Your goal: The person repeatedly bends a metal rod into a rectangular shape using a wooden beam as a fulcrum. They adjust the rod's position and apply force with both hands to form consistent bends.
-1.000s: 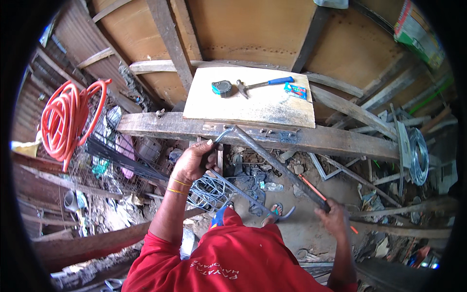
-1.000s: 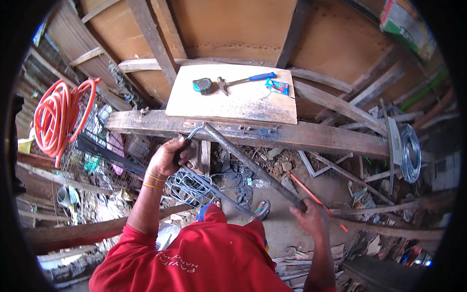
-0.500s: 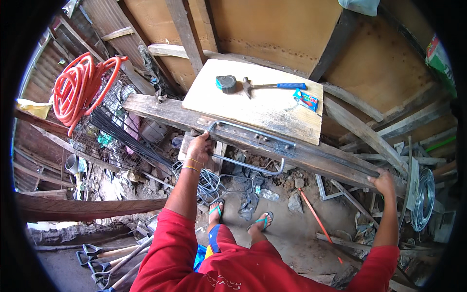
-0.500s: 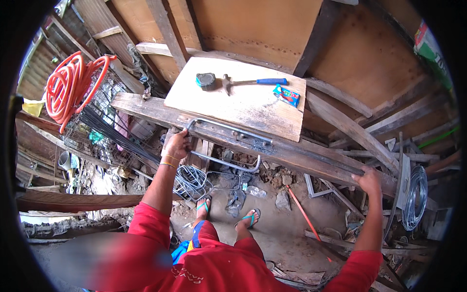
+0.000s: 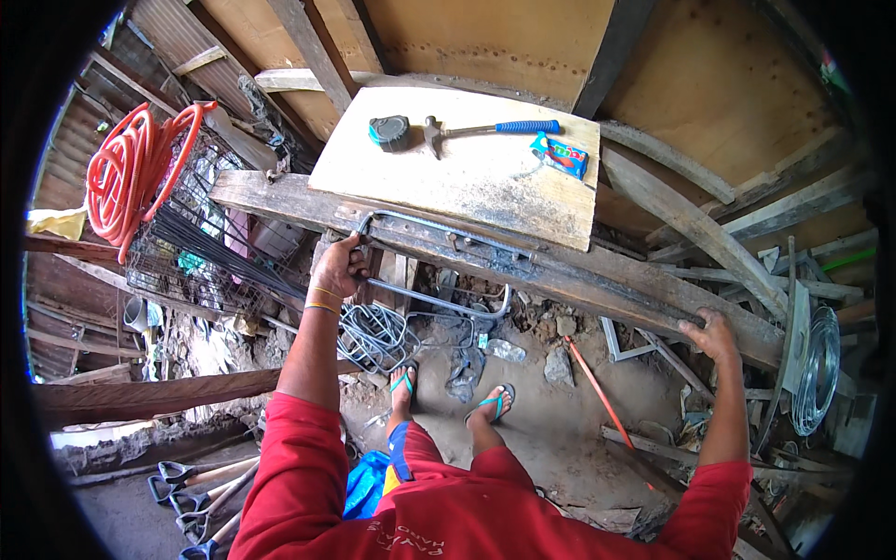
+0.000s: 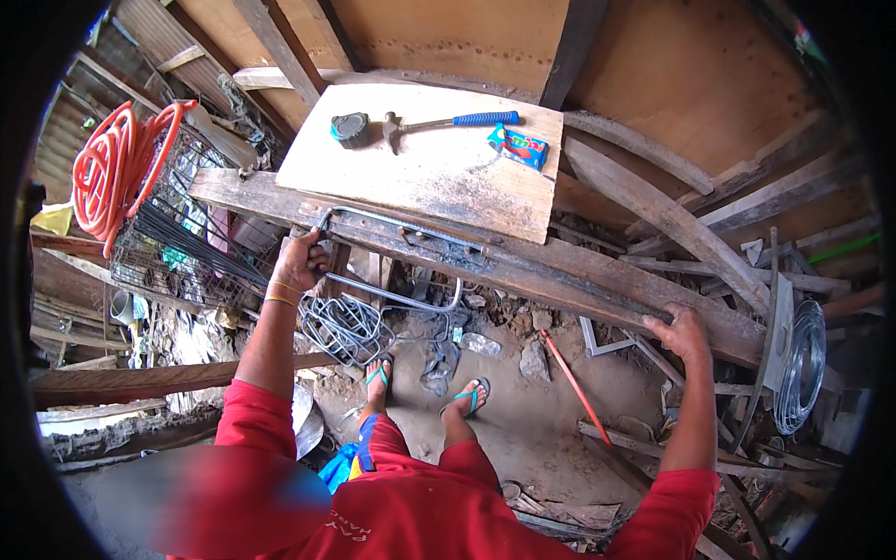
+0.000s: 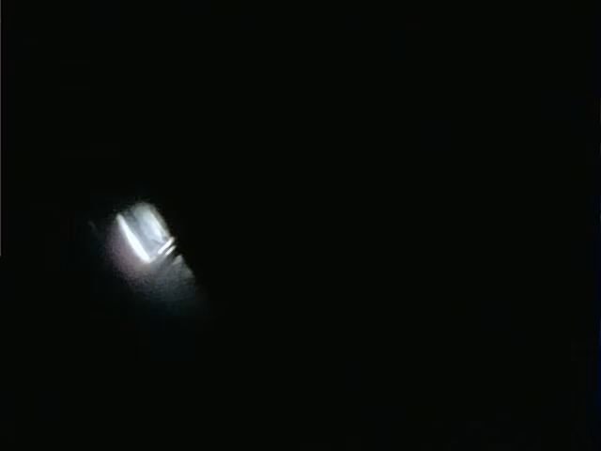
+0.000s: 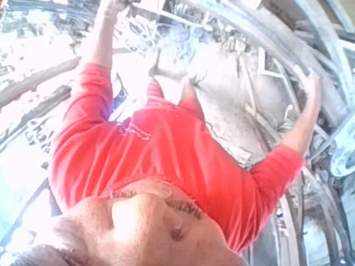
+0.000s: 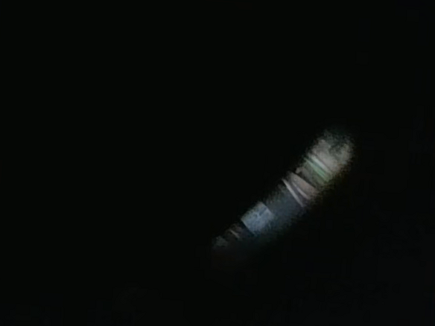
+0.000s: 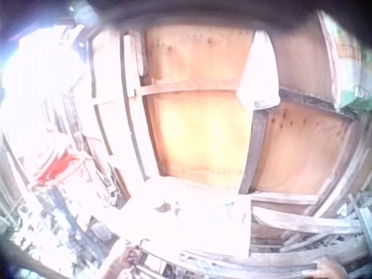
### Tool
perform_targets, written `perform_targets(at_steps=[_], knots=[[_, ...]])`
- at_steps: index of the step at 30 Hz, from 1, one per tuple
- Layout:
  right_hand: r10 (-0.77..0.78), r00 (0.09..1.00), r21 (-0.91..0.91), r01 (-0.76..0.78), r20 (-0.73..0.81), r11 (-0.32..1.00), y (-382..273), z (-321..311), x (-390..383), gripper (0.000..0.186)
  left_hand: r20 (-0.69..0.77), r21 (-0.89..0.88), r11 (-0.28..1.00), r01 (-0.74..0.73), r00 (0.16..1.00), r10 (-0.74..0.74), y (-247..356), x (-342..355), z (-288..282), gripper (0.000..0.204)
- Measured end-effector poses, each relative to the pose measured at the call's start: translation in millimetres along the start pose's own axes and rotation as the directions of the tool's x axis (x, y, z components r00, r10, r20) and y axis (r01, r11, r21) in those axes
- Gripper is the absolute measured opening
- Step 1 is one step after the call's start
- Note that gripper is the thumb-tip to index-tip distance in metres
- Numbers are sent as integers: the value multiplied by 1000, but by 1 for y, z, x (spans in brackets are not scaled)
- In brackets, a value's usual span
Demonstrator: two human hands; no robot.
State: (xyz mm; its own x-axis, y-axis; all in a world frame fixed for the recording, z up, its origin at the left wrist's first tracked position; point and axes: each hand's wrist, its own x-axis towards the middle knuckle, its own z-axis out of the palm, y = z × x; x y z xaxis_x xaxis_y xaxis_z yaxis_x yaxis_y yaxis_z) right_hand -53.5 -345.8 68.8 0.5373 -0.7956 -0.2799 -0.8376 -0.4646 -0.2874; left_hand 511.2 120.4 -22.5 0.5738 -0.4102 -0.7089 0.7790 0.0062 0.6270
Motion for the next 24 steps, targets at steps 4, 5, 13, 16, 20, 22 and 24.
perform_targets(at_steps=[4, 5, 13, 16, 20, 22, 24], knots=[[-118, 992, -35, 117, -42, 993, -2, 8, 3, 57, -7, 6, 1000, 1, 1000, -1, -1, 1, 1, 22], [-133, 989, -100, 126, -67, 987, -2, 13, 3, 57, -19, 8, 1000, -2, 1000, 2, -2, 0, 3, 22], [-237, 959, -142, 216, -154, 966, -2, 24, 5, 57, -57, 41, 999, -15, 998, 18, 0, -11, 15, 25], [-190, 977, -160, 173, -97, 972, -4, 23, 4, 56, -69, 51, 998, -34, 997, 37, 0, -11, 17, 24], [-211, 969, -174, 187, -130, 967, -7, 26, 2, 54, -66, 45, 998, -36, 997, 39, -1, -9, 15, 24], [-229, 962, -167, 203, -151, 965, -8, 26, -1, 53, -71, 58, 998, -39, 997, 43, -2, -7, 12, 24], [-226, 963, -165, 201, -150, 966, -8, 26, -3, 53, -62, 63, 997, -34, 997, 38, -2, -4, 9, 22]])
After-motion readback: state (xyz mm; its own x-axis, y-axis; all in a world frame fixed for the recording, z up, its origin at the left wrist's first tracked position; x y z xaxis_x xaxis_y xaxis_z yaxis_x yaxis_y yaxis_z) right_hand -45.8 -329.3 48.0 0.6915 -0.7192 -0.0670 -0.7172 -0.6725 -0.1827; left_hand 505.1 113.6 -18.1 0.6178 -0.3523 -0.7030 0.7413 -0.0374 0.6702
